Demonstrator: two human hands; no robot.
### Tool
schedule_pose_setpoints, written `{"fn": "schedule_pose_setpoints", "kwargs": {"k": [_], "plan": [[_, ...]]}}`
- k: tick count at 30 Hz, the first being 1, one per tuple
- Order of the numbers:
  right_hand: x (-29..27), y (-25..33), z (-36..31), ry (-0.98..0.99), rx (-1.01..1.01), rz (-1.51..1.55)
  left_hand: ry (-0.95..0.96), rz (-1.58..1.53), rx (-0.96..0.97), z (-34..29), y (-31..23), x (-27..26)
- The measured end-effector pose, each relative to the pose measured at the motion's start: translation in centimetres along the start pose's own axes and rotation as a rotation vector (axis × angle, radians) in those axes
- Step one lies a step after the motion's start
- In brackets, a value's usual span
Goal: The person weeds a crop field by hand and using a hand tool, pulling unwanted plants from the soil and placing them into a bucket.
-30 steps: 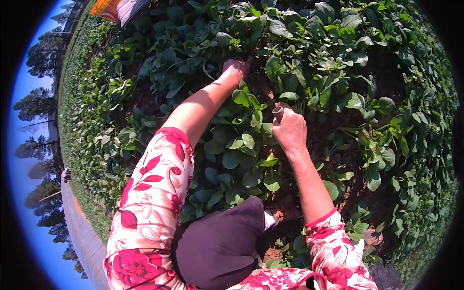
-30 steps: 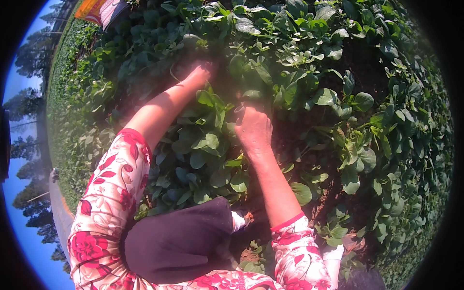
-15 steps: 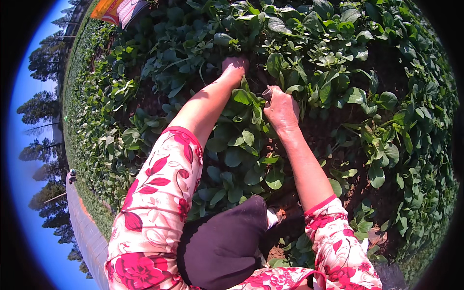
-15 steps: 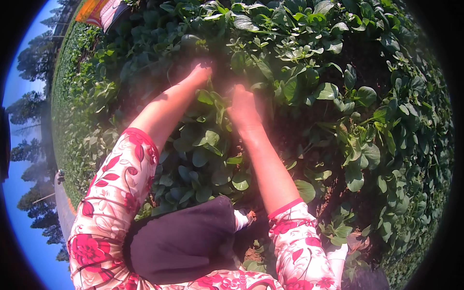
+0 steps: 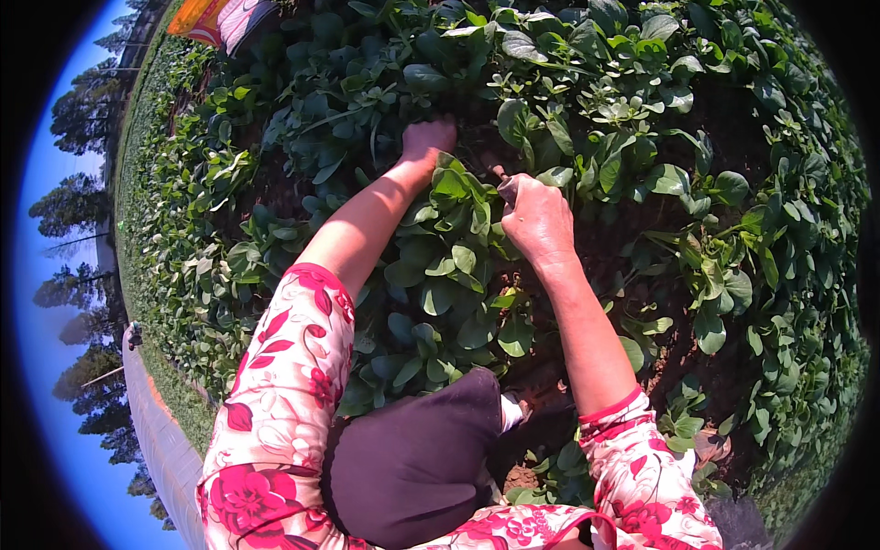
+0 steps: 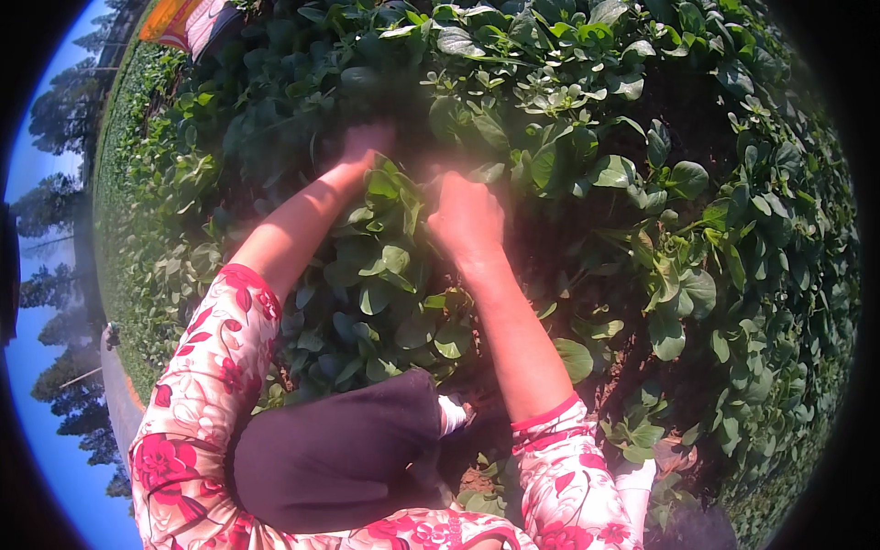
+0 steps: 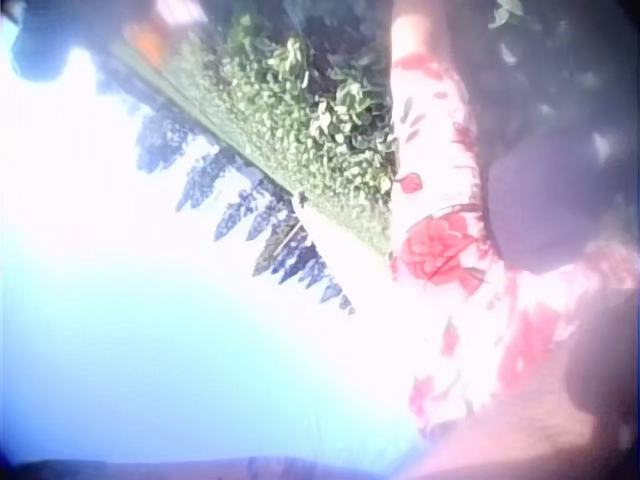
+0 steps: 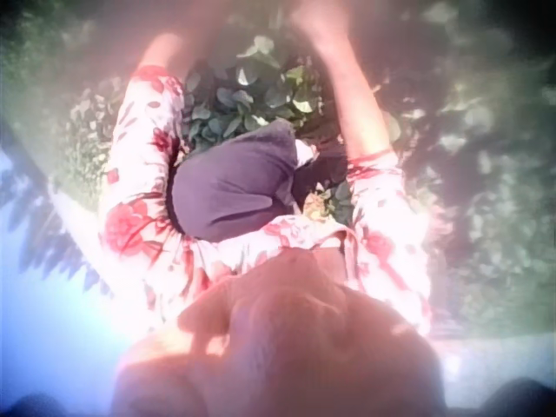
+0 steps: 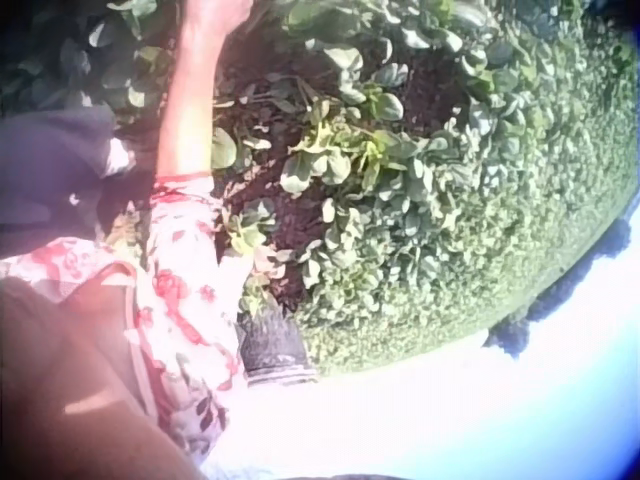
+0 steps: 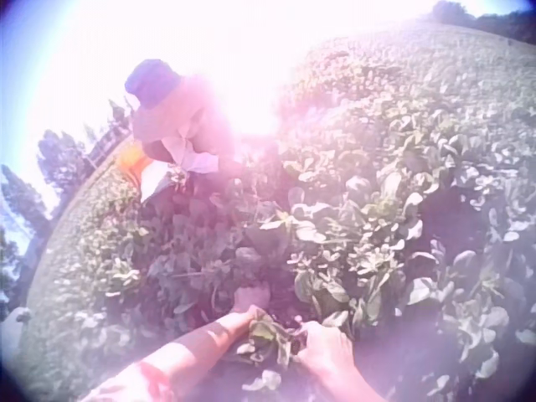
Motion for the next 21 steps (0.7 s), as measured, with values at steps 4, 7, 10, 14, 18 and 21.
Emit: {"fn": "schedule_pose_setpoints", "kwargs": {"k": [4,7,10,14,18,21], "plan": [[3.1,1.2,2.7,0.007,0.014,0.232,0.034,-0.032,0.002,-0.5,0.1,-0.6],[4.7,2.3,6.6,0.003,-0.091,-0.145,0.060,-0.069,-0.007,-1.1,0.3,-1.1],[4.3,2.2,6.6,0.003,-0.166,0.007,0.033,-0.077,-0.026,-3.9,1.3,-0.9],[2.0,0.2,1.4,0.021,-0.059,0.019,-0.084,-0.111,-0.034,-7.9,3.3,-0.1],[1.2,-0.5,-1.2,0.048,-0.037,0.047,-0.022,-0.034,-0.080,-9.3,4.0,0.5],[2.3,-0.2,-0.3,0.015,-0.037,0.115,-0.150,-0.042,0.165,-8.0,3.4,-0.3]]}}
Point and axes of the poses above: each hand's wrist, its own z-axis towards the middle knuckle, its own x-axis out of the palm, y = z × x, the point moved 1 cm from there along z, towards the middle knuckle, and after that the axes turned 15 degrees about -z, right-handed, at the moved point
